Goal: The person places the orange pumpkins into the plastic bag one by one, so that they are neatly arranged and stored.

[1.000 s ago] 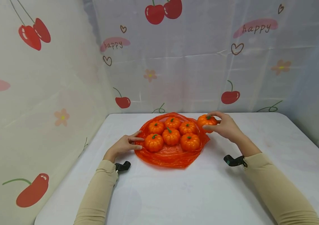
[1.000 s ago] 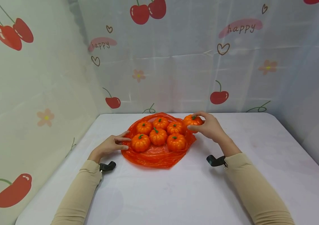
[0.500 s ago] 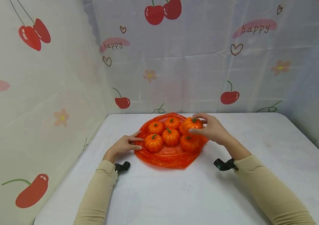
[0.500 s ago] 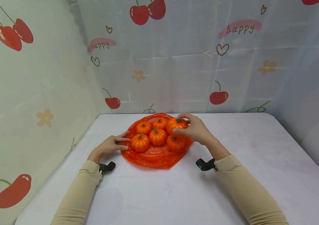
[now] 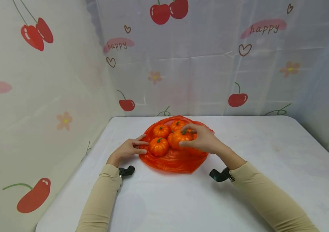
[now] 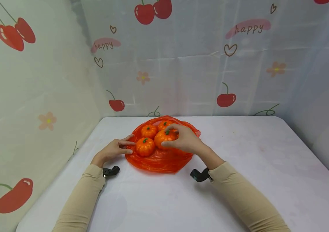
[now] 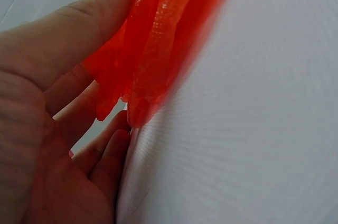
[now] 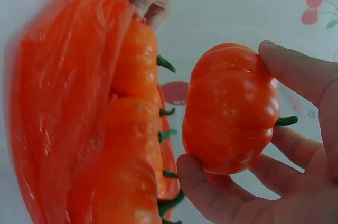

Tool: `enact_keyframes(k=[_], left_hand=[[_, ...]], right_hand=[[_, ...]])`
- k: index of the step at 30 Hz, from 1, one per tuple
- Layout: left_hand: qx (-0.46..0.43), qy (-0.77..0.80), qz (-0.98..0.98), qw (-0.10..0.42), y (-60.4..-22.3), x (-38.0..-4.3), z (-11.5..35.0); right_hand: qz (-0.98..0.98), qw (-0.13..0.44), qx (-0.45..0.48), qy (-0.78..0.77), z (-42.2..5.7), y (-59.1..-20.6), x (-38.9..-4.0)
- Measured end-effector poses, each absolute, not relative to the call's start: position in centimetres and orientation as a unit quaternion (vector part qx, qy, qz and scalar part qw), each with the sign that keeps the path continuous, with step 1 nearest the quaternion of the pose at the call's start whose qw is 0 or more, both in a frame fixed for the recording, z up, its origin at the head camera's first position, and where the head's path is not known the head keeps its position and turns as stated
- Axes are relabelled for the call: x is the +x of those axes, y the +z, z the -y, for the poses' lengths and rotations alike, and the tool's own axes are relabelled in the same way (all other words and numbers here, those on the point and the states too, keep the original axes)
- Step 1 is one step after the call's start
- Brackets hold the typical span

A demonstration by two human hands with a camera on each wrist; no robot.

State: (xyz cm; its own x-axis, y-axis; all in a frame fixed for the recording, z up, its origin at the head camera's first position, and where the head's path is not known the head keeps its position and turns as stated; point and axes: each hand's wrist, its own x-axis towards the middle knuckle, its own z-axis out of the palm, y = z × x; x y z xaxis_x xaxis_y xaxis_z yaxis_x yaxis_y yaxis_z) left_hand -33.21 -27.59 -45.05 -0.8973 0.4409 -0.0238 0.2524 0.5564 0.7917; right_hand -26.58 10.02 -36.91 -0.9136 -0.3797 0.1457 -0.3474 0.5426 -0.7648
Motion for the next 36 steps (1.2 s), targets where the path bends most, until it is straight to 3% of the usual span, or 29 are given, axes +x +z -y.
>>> enact_keyframes(k=[36], left_hand=[[0.182,0.430,-0.876,0.123,-44.8,-33.2,27.4]], right_hand=[[-0.927,0.022,-0.238,-0.290,-5.5,-40.4,-25.0]])
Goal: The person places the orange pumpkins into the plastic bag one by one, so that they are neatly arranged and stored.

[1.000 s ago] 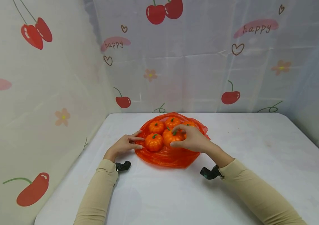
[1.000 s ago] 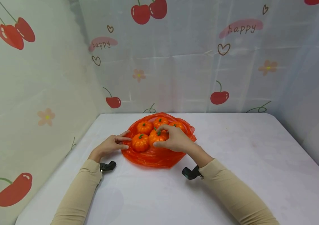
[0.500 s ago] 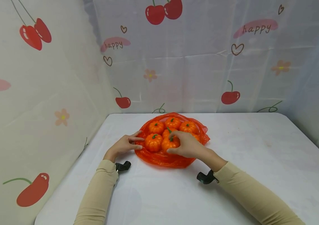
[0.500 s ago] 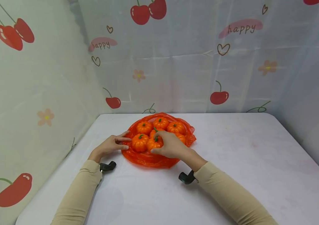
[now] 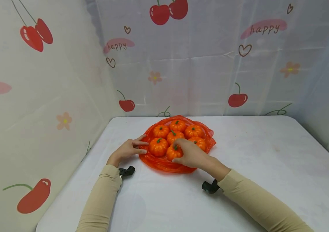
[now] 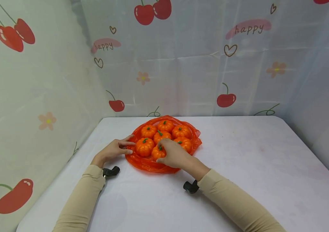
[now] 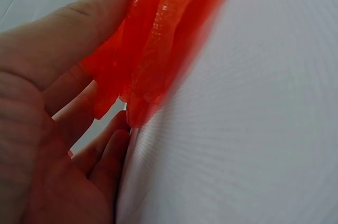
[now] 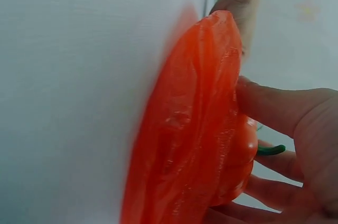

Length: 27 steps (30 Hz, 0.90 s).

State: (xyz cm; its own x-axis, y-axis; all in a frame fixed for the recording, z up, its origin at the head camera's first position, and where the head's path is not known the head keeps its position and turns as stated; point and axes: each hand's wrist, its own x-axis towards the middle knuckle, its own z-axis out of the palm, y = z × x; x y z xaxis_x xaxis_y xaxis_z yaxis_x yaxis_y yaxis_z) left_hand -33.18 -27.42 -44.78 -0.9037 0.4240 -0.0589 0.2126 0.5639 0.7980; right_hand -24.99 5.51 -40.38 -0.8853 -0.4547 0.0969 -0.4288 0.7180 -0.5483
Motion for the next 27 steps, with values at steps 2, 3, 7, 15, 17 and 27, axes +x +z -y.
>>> enact_keyframes(k=[2,3,7,15,17,27], left_hand=[[0.185,0.429,-0.876,0.122,-44.8,-33.2,27.4],[0.187,0.427,-0.876,0.122,-44.8,-33.3,27.4],[0.190,0.427,-0.876,0.119,-44.8,-33.6,27.4],[0.197,0.419,-0.880,0.105,-44.7,-33.8,27.8],[0.197,0.420,-0.880,0.101,-44.5,-33.8,27.9],[0.198,0.345,-0.910,0.115,-42.6,-33.6,27.3]], right_hand=[[-0.927,0.025,-0.242,-0.285,-5.5,-40.4,-24.9],[-0.927,0.024,-0.245,-0.284,-5.6,-40.5,-24.8],[-0.920,0.023,-0.263,-0.289,-5.8,-40.5,-24.9],[-0.915,0.008,-0.285,-0.284,-7.2,-40.1,-25.3],[-0.911,-0.013,-0.293,-0.290,-7.8,-39.9,-25.4],[-0.903,-0.087,-0.296,-0.297,-12.9,-38.6,-25.5]])
